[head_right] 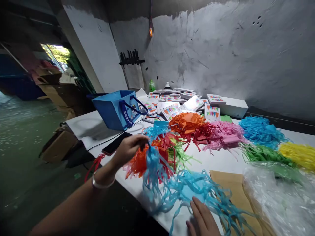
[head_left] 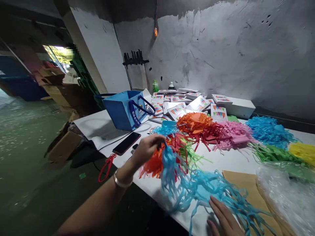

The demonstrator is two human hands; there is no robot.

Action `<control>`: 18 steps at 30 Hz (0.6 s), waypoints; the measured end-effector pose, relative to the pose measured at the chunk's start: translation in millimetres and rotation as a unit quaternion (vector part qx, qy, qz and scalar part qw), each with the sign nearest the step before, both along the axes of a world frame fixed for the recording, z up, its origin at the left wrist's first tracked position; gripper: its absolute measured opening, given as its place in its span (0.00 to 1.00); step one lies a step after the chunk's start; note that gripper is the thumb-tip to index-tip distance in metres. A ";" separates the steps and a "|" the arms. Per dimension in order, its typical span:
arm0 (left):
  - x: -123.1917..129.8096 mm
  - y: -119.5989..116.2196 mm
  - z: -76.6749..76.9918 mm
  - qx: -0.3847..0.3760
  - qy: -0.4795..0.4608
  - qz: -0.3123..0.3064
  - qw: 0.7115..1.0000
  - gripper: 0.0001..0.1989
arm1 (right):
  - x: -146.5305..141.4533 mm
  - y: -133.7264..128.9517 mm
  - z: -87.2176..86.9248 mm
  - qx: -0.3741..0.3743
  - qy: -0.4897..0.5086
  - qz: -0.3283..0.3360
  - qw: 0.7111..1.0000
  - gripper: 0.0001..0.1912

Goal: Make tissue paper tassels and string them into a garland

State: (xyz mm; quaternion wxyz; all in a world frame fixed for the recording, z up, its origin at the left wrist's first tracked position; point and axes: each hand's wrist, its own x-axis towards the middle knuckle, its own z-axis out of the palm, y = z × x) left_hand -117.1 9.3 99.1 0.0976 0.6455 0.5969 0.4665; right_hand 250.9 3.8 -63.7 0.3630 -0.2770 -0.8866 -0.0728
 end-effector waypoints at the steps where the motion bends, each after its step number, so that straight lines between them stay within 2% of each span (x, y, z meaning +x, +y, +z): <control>1: -10.4 15.3 6.8 0.008 0.017 0.009 1.000 0.12 | -1.7 5.1 -3.4 0.029 -0.037 0.005 0.999 0.19; 3: -12.5 35.7 10.0 0.025 0.041 0.022 0.999 0.14 | -2.9 14.4 -12.5 0.087 -0.083 -0.003 0.993 0.18; 5: 11.7 37.4 -3.8 0.035 0.066 0.009 0.997 0.15 | -0.5 19.9 -22.5 0.125 -0.095 -0.015 0.988 0.17; 7: 55.5 22.6 -33.9 0.027 0.101 -0.060 0.993 0.14 | 3.9 19.2 -30.0 0.121 -0.093 -0.025 0.988 0.18; 8: 80.5 11.7 -53.1 0.020 0.140 -0.145 0.979 0.15 | 6.1 16.5 -31.9 0.107 -0.086 -0.033 0.990 0.18; 9: 104.9 0.2 -73.3 0.011 0.172 -0.219 0.960 0.20 | 8.1 12.7 -32.5 0.094 -0.073 -0.041 0.992 0.17; 10: 127.1 -10.5 -92.8 0.002 0.206 -0.265 0.942 0.28 | 9.7 8.0 -31.8 0.086 -0.058 -0.047 0.994 0.15; 11: 145.9 -19.6 -110.3 -0.008 0.237 -0.288 0.928 0.30 | 11.1 3.0 -30.0 0.086 -0.046 -0.045 0.994 0.14; 13: 170.7 -30.9 -134.9 -0.042 0.280 -0.303 0.910 0.24 | 13.1 -6.6 -23.8 0.091 -0.041 -0.030 0.995 0.13; 15: 179.1 -32.9 -144.4 -0.070 0.294 -0.305 0.903 0.20 | 14.0 -14.6 -16.2 0.078 -0.042 -0.029 0.996 0.14; 18: 172.3 -22.7 -140.1 -0.064 0.311 -0.294 0.902 0.25 | 12.6 -23.8 -5.9 0.032 -0.022 -0.055 0.998 0.17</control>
